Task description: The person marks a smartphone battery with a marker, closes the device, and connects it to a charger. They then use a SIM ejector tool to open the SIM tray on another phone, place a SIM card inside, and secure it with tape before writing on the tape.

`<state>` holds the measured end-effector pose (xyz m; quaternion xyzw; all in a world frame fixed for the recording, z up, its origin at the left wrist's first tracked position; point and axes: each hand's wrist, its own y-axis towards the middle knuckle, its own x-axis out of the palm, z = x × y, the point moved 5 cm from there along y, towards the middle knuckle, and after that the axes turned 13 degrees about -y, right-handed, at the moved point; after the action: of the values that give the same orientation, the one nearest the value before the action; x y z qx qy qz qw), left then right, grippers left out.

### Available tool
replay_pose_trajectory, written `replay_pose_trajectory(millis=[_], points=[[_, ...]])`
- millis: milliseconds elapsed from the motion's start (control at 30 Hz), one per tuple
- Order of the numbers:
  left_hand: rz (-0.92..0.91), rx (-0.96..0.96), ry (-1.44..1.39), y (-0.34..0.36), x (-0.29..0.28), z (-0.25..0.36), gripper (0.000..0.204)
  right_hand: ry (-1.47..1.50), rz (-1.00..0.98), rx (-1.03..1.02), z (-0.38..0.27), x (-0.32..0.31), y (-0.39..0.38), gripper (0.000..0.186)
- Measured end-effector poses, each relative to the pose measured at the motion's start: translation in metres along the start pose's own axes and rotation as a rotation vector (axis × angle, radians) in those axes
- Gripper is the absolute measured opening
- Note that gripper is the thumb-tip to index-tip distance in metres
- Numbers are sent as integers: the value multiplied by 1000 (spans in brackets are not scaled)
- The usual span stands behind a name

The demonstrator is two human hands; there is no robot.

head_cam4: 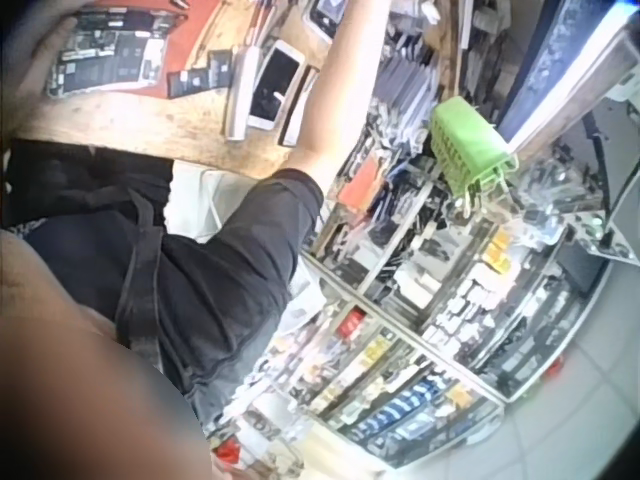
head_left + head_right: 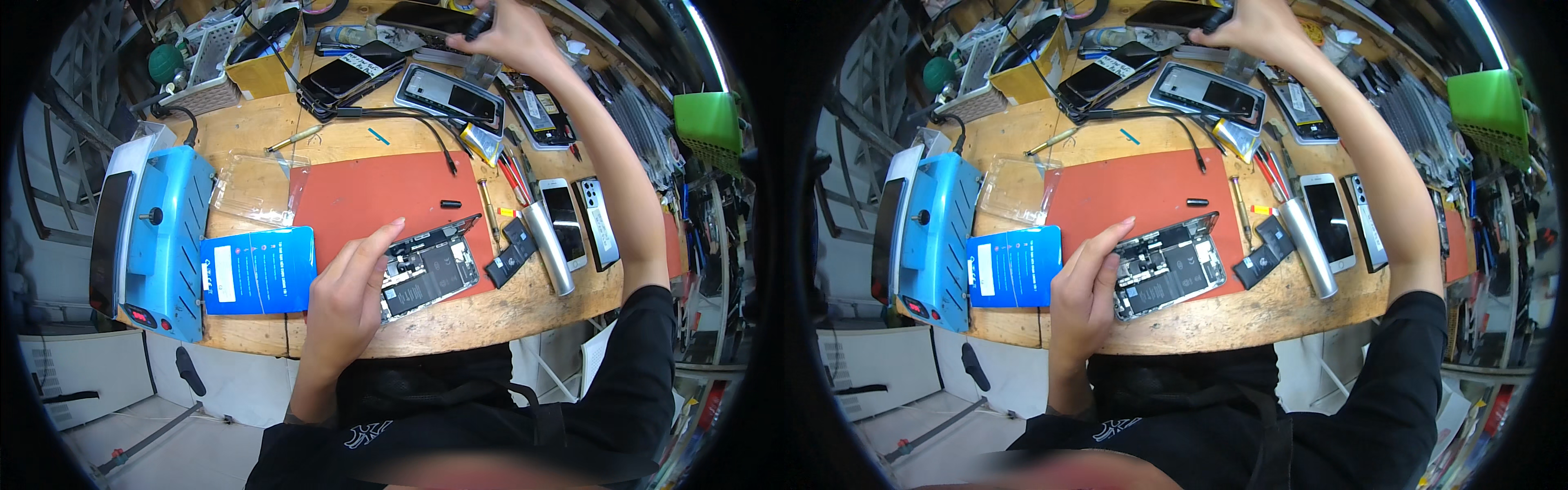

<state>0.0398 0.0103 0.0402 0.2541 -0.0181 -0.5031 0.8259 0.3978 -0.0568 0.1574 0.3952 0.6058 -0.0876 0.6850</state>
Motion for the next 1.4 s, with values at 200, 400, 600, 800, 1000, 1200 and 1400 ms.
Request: replay_pose_trajectory(millis=[200, 400, 600, 800, 1000, 1200, 1400], points=[[4, 10, -18, 0, -1, -1, 38, -52, 116, -162, -5, 88, 60, 76], [-2, -16, -31, -1, -2, -2, 40, -119, -55, -175, 11, 117, 58, 56], [-24, 55, 8, 1, -1, -2, 42, -371, 229, -292, -6, 90, 30, 33], [-13, -37, -43, -3, -1, -9, 33, 585, 234, 163, 36, -39, -86, 29], [30, -5, 23, -7, -2, -15, 30, 1072, 17, -55, -60, -34, -247, 33], [44, -29, 1, 3, 2, -13, 29, 1078, -307, 191, -132, 17, -294, 24], [-44, 10, -14, 3, 4, -10, 29, 906, -309, 107, -144, 26, -282, 21]])
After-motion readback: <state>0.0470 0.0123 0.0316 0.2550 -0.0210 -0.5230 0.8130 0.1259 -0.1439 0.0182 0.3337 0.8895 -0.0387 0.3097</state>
